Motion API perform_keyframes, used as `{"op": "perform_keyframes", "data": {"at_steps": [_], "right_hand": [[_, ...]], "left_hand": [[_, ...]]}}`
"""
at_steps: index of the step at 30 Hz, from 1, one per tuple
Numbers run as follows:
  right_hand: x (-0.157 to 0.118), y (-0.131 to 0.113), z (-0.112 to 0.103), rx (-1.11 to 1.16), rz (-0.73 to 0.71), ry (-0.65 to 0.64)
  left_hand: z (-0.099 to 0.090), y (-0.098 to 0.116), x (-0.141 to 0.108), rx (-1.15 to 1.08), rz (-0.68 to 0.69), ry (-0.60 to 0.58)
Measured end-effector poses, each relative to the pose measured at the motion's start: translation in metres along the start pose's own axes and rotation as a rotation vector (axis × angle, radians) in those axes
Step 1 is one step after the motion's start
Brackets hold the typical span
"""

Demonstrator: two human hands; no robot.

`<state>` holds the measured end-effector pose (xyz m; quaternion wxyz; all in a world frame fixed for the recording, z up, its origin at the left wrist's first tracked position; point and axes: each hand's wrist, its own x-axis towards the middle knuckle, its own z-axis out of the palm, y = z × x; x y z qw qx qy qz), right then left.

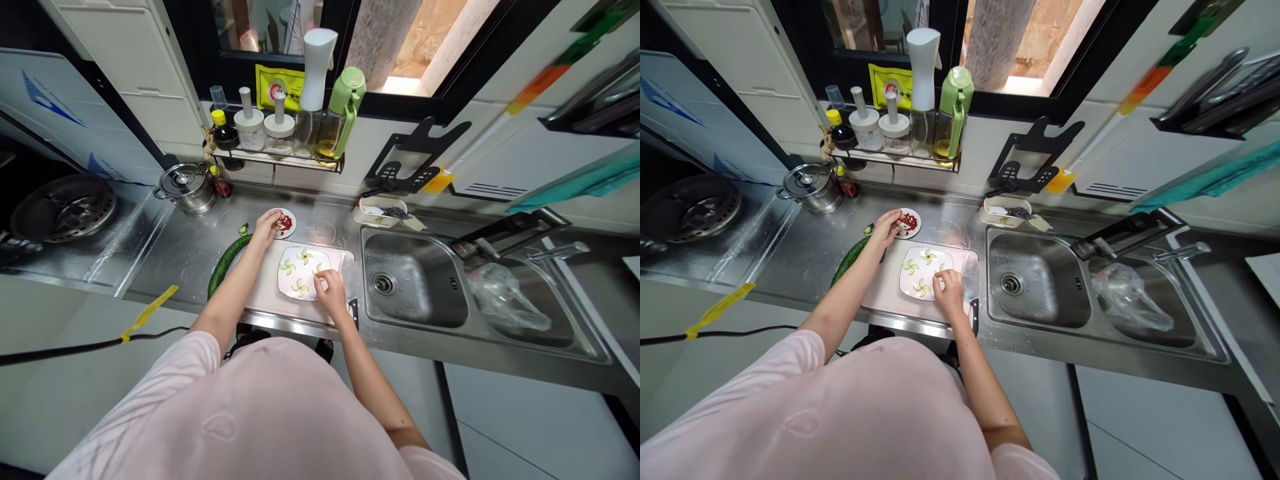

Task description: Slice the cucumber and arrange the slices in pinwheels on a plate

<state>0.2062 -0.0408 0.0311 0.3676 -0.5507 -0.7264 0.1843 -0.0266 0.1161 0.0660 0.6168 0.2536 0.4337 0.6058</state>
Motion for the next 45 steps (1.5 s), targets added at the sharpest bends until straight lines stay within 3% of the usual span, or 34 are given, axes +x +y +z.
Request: {"op": "perform_keyframes", "data": {"at_steps": [12,22,27,31,45], "right_hand": [[0.009,-0.019,-0.009,0.035,-0.032,0.016],[0.049,-0.058,-0.043,0.118,-0.115,0.083],[0.058,-0.084,-0.057,0.17,-0.157,0.074],[0.057,-0.096,-0.06,0.165,-0.165,0.018],[0.048,-0.095,-0.054,0.215,-0.198,-0.124]], "left_hand": [[0.028,0.024,-0.051,-0.031,0.036,-0.128],[0.044,0.045,-0.094,0.13,0.17,-0.236],[0.041,0.048,-0.118,0.29,0.217,-0.297],[0.036,0.047,-0.137,0.378,0.166,-0.373],[0.021,0.037,-0.15,0.529,0.124,-0.515]]}}
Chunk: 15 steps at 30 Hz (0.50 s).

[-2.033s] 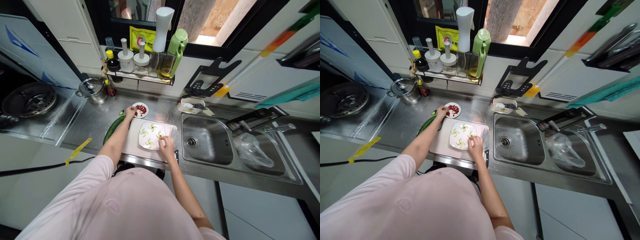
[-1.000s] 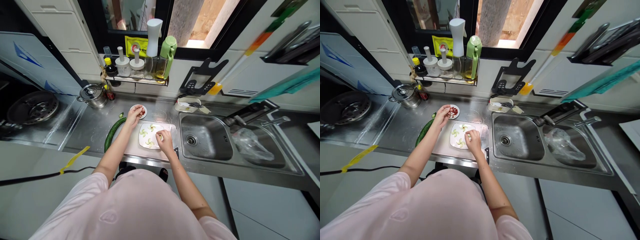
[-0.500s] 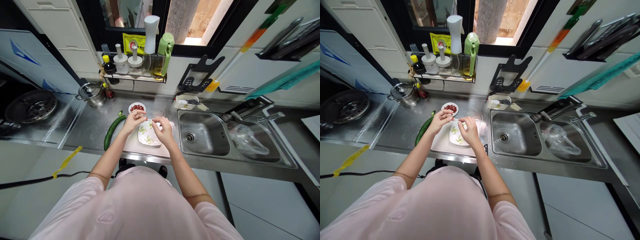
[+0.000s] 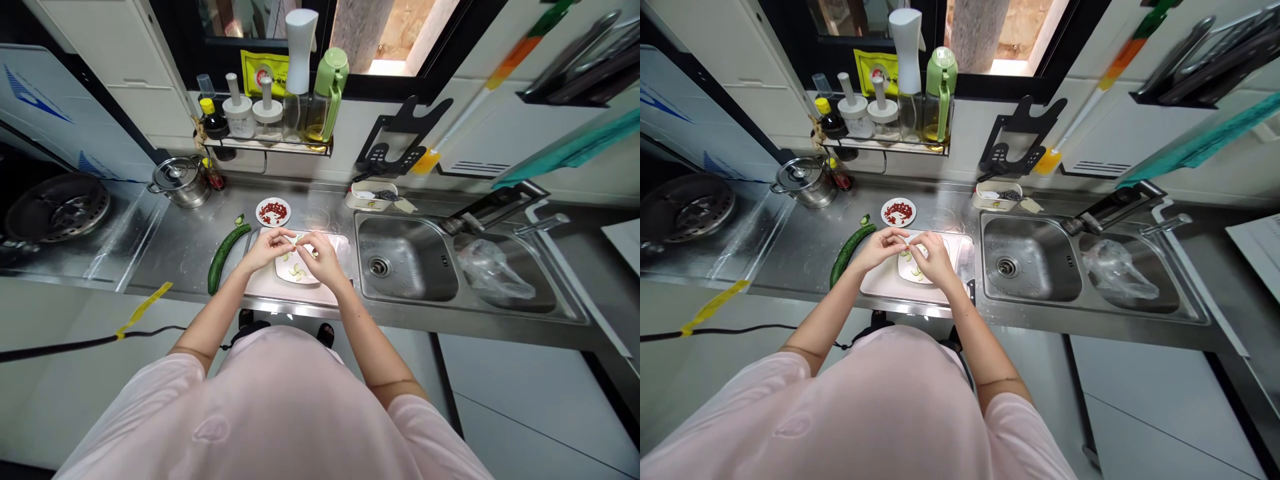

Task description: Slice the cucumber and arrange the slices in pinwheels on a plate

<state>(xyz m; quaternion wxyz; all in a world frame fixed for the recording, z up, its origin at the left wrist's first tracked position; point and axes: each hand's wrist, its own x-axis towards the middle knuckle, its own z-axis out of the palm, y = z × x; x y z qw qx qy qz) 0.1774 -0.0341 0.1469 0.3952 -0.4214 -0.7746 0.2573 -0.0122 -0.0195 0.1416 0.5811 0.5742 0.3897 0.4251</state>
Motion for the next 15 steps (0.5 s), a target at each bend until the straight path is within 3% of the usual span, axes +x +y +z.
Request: {"op": "perform_keyframes", "data": {"at_steps": [15], "right_hand": [[-0.017,0.021,0.01,0.013,0.07,-0.11]], "left_hand": [[0.007,-0.027,-0.007,-0.024,-0.084,-0.105]]}}
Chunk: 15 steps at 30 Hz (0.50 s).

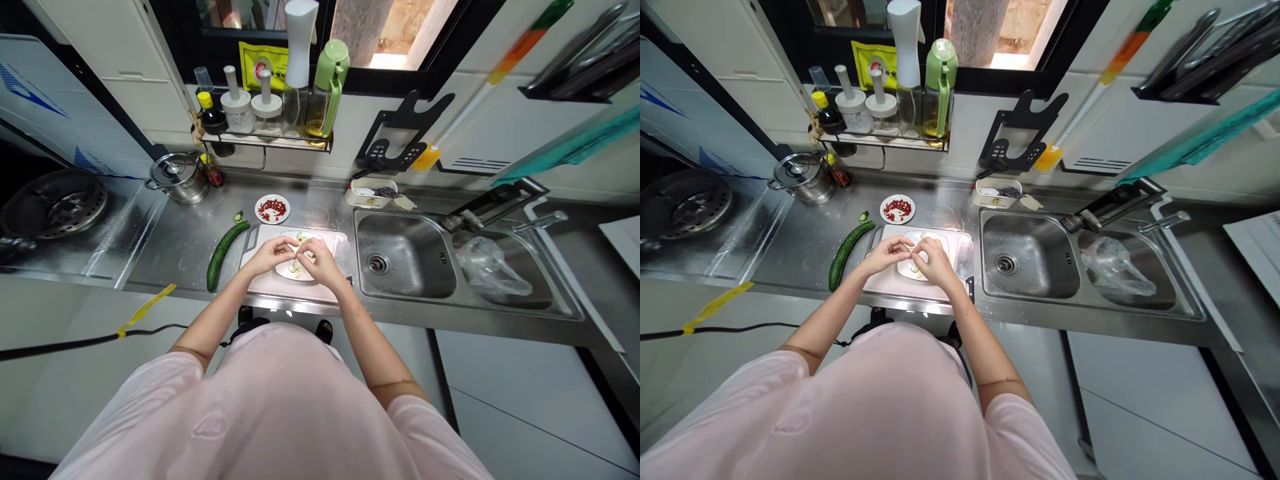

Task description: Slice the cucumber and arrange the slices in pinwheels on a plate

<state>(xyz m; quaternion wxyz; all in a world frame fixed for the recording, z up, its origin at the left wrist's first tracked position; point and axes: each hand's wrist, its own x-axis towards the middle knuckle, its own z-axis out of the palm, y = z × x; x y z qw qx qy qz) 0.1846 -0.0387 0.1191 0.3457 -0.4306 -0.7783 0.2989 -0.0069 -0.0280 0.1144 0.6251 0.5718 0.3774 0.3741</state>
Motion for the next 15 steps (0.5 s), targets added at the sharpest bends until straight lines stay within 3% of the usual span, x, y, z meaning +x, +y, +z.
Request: {"op": "perform_keyframes", "data": {"at_steps": [8,15], "right_hand": [[-0.006,0.012,0.005,-0.019,0.019,0.029],[-0.017,0.032,0.014,-0.068,0.09,0.042]], "left_hand": [[-0.001,-0.018,0.0,0.031,-0.03,0.033],[-0.005,-0.045,0.002,0.134,-0.049,0.174]]}}
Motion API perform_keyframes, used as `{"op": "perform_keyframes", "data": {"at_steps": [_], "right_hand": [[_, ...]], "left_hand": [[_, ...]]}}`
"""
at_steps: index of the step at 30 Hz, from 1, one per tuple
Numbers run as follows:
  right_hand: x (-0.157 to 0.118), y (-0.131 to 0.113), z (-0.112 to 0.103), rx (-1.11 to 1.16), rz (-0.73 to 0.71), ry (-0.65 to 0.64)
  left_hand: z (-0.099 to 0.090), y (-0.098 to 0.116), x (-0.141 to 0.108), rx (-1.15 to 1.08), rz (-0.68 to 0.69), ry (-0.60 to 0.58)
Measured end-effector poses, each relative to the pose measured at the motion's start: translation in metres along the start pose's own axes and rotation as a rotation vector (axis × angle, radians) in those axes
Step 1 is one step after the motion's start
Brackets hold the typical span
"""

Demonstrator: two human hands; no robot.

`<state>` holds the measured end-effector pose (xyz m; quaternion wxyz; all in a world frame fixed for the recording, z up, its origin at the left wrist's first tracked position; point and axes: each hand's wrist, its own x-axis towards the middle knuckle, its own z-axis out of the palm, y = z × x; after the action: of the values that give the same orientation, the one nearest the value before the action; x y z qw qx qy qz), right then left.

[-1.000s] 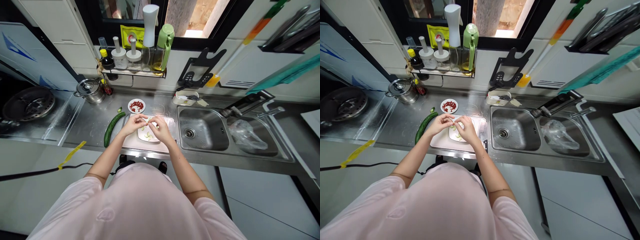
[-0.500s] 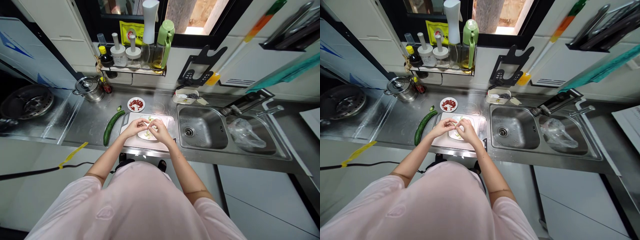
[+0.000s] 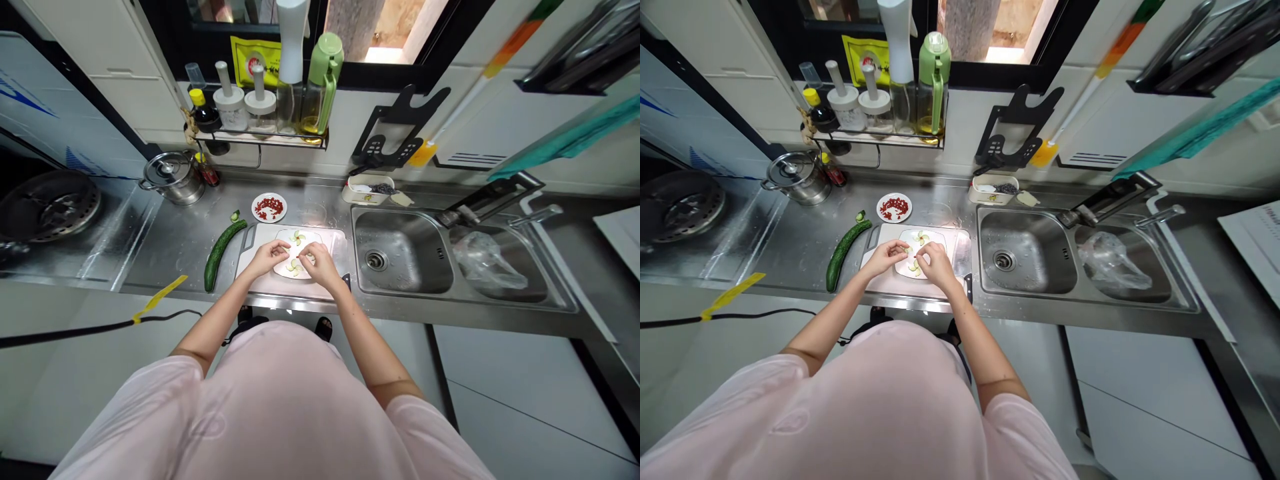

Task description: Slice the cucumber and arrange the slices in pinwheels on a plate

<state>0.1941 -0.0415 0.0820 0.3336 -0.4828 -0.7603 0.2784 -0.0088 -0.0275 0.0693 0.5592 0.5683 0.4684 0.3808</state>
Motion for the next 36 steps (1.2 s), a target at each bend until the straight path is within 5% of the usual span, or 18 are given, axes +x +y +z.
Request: {"op": "perform_keyframes", "data": {"at_steps": [8,20,36], "right_hand": [[-0.016,0.025,0.027,-0.142,0.069,-0.019],[-0.029,0.046,0.059,-0.275,0.128,-0.02],[-0.027,0.049,0.066,-0.39,0.147,-0.069]], "left_hand": [[0.008,-0.034,0.0,0.187,-0.024,0.188],[0.026,-0.049,-0.002,0.67,-0.03,0.164],[0.04,-0.042,0.003,0.861,-0.16,0.093]]}}
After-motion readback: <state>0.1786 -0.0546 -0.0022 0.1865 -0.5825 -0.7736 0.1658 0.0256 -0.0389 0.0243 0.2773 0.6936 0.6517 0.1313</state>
